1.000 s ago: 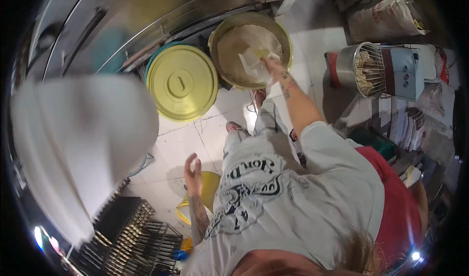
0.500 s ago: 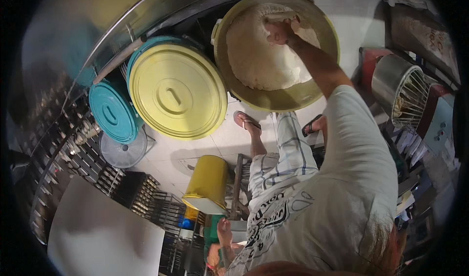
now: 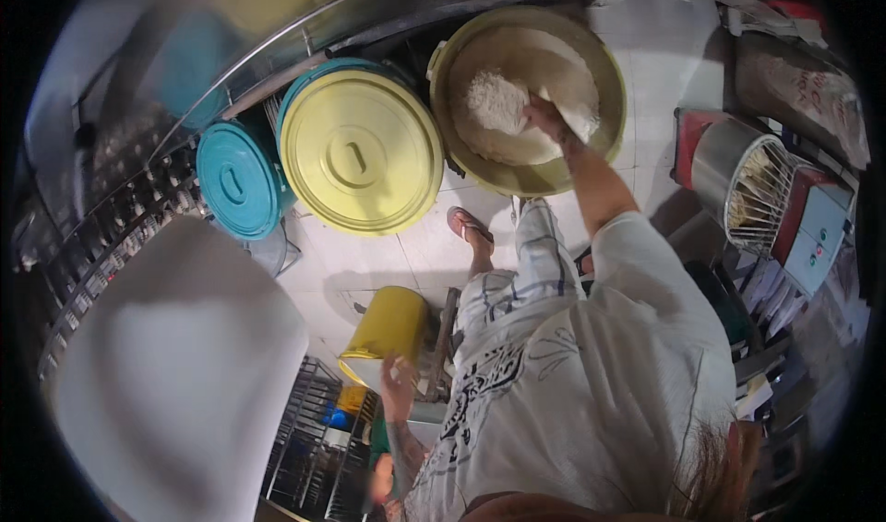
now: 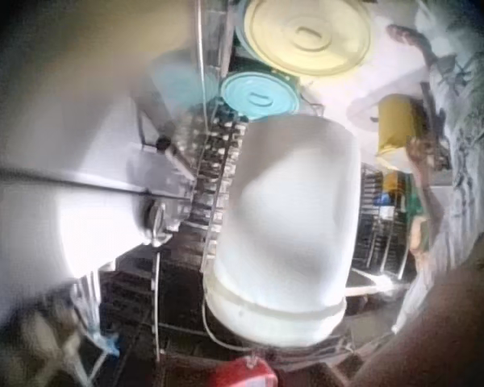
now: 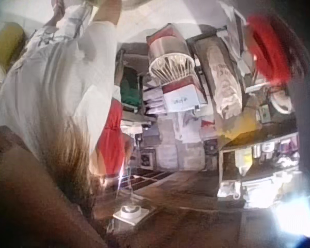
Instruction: The person scoops flour and other ingredients from large containers into a bucket, uses a scale to weigh the contents, and mixes dough by hand in a large bin.
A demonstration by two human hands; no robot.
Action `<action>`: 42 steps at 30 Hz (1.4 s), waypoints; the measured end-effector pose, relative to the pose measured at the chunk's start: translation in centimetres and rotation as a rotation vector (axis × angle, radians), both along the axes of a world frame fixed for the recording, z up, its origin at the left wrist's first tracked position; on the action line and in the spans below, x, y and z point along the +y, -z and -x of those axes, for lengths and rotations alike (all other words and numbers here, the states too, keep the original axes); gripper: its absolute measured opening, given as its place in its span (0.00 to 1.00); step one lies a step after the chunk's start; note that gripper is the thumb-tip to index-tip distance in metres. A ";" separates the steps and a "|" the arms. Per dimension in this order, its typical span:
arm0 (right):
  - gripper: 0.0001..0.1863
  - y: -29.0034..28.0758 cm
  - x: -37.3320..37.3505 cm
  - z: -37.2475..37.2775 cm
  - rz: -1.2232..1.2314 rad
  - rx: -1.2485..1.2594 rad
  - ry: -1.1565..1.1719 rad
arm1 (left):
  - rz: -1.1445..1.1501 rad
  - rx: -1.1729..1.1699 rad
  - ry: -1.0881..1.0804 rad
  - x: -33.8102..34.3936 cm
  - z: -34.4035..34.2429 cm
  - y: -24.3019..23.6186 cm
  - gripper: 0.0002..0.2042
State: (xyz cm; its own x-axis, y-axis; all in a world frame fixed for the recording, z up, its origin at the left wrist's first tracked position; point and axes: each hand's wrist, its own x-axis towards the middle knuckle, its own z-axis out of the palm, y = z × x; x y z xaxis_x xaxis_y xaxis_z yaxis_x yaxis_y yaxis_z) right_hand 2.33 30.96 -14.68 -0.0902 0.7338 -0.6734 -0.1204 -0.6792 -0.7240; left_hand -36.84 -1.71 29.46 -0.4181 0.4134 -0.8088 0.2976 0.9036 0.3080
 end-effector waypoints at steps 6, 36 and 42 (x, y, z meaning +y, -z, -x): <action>0.27 -2.5 -9.8 0.4 0.232 -0.240 0.225 | -0.199 0.121 0.269 -0.7 4.7 -1.2 0.29; 0.08 -70.3 -18.1 -3.1 -0.719 0.219 0.498 | -1.705 1.108 0.731 12.0 6.5 -31.5 0.33; 0.10 -83.4 -11.3 1.4 -0.845 0.274 0.086 | -1.669 1.015 0.585 11.8 4.3 -29.8 0.34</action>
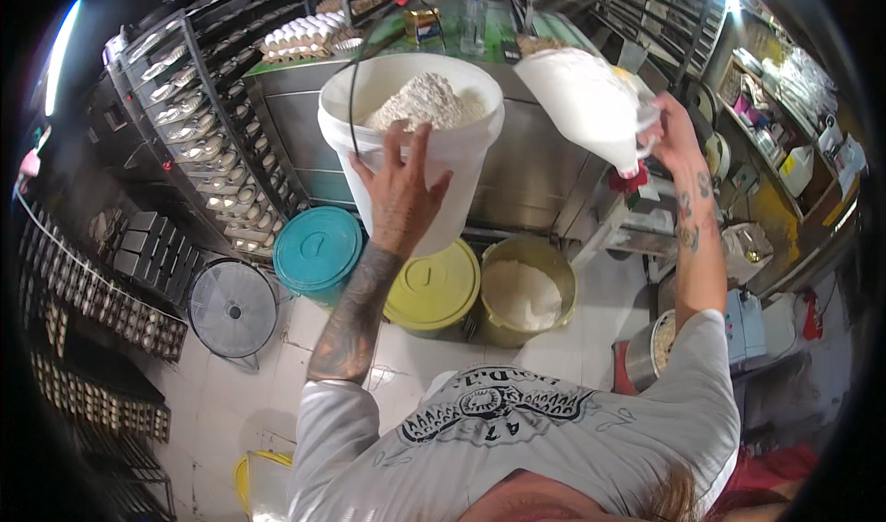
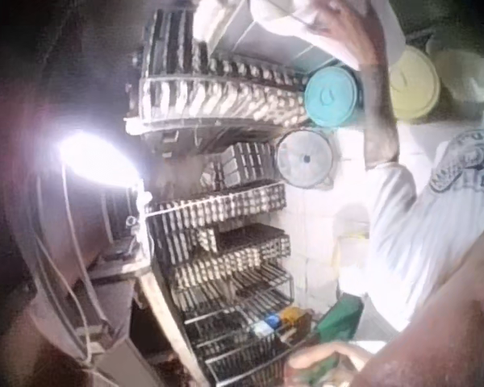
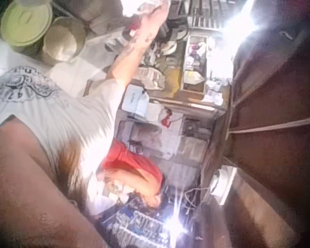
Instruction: The person scoops flour and other ingredients from large containers into a bucket, uses a scale to weigh the contents, and mixes dough by hand in a large bin.
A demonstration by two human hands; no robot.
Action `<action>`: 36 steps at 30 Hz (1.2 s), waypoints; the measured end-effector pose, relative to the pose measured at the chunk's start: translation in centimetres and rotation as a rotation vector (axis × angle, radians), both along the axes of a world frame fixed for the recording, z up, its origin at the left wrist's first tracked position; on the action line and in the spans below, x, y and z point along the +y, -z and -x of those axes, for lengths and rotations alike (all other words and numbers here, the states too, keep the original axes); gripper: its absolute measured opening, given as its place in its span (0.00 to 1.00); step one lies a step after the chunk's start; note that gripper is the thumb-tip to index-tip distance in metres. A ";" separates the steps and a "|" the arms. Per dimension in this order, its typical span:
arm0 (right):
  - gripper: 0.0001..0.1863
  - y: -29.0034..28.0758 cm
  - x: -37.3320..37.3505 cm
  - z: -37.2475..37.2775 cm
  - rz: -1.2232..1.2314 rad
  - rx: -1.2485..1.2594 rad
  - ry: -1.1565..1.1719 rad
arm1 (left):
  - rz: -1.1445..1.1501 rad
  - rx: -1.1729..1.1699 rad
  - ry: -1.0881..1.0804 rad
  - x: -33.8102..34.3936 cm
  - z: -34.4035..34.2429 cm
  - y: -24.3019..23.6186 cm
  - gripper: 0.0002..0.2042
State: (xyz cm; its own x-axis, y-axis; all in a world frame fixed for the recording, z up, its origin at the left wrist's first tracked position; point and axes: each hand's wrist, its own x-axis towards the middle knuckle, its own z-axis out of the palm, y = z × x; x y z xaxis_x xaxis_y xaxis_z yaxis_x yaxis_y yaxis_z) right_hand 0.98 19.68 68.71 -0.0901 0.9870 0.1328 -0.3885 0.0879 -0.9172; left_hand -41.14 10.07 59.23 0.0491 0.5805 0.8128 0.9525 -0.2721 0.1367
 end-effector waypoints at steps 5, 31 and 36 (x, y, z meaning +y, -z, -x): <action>0.12 -9.3 2.1 11.4 -0.252 -0.538 -0.100 | -0.019 -0.115 0.053 0.5 -1.0 0.6 0.31; 0.23 -9.7 4.7 29.5 -1.797 -1.723 0.143 | 0.025 -0.163 0.146 1.5 2.6 -0.2 0.30; 0.26 -9.4 2.2 28.4 -1.720 -1.590 0.098 | 0.054 -0.180 0.131 1.4 3.7 0.1 0.30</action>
